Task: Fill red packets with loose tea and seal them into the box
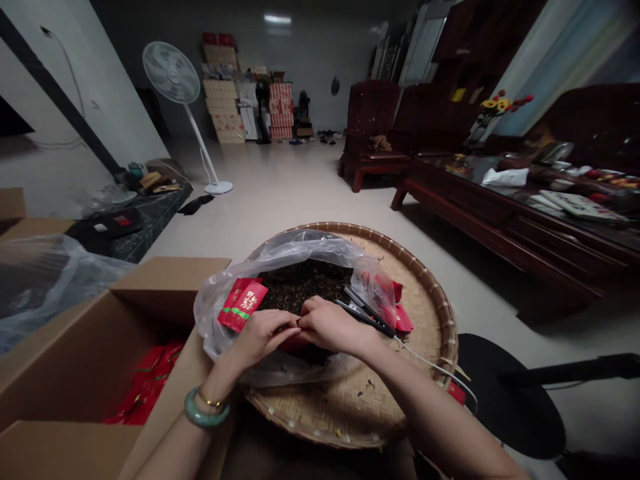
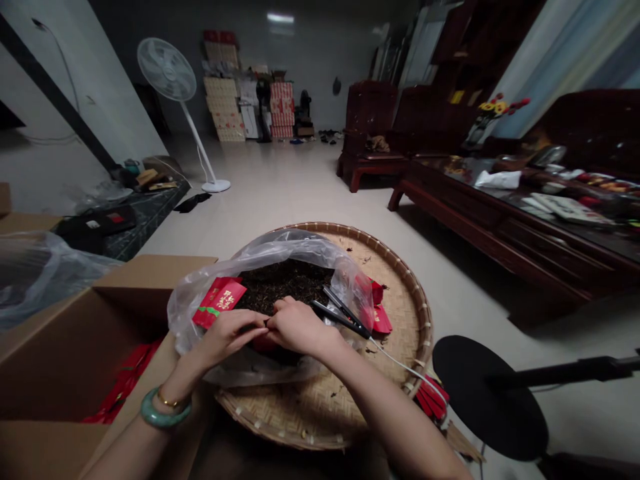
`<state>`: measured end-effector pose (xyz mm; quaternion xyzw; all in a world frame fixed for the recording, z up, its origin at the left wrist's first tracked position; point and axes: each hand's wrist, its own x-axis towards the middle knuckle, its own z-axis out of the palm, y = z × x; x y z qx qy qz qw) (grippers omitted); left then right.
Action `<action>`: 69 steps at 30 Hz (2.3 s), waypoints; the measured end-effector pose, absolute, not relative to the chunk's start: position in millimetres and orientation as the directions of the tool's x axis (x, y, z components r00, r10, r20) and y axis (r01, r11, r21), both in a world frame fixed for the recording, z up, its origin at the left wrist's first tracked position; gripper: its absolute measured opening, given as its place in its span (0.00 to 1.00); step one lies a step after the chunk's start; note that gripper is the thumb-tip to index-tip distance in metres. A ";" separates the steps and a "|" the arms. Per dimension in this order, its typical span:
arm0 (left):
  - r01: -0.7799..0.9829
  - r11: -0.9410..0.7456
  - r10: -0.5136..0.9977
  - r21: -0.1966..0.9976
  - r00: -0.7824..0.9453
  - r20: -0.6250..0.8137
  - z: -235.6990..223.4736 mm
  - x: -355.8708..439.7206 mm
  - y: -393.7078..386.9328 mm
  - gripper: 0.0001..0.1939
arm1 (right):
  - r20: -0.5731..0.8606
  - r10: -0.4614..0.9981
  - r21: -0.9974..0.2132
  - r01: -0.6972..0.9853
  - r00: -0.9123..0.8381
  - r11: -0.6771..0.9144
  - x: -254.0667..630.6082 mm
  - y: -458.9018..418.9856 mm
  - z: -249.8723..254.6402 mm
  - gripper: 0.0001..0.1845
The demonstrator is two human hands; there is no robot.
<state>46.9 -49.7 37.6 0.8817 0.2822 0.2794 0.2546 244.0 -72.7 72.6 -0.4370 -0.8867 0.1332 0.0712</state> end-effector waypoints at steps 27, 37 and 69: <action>-0.007 0.058 0.946 0.998 0.321 -0.052 21.7 96.3 -63.4 0.21 | 0.020 0.975 -0.949 0.302 -0.223 0.088 272.0 -78.2 50.6 0.09; -0.155 0.332 0.910 0.930 0.313 -0.272 10.6 109.8 -65.5 0.21 | -0.192 0.978 -0.978 -0.070 -0.078 -0.198 267.3 -83.6 15.4 0.22; -0.063 0.595 0.723 0.801 0.478 -0.499 9.9 113.3 -60.2 0.26 | 0.287 0.957 -0.502 0.858 0.051 0.105 318.9 -62.8 9.2 0.17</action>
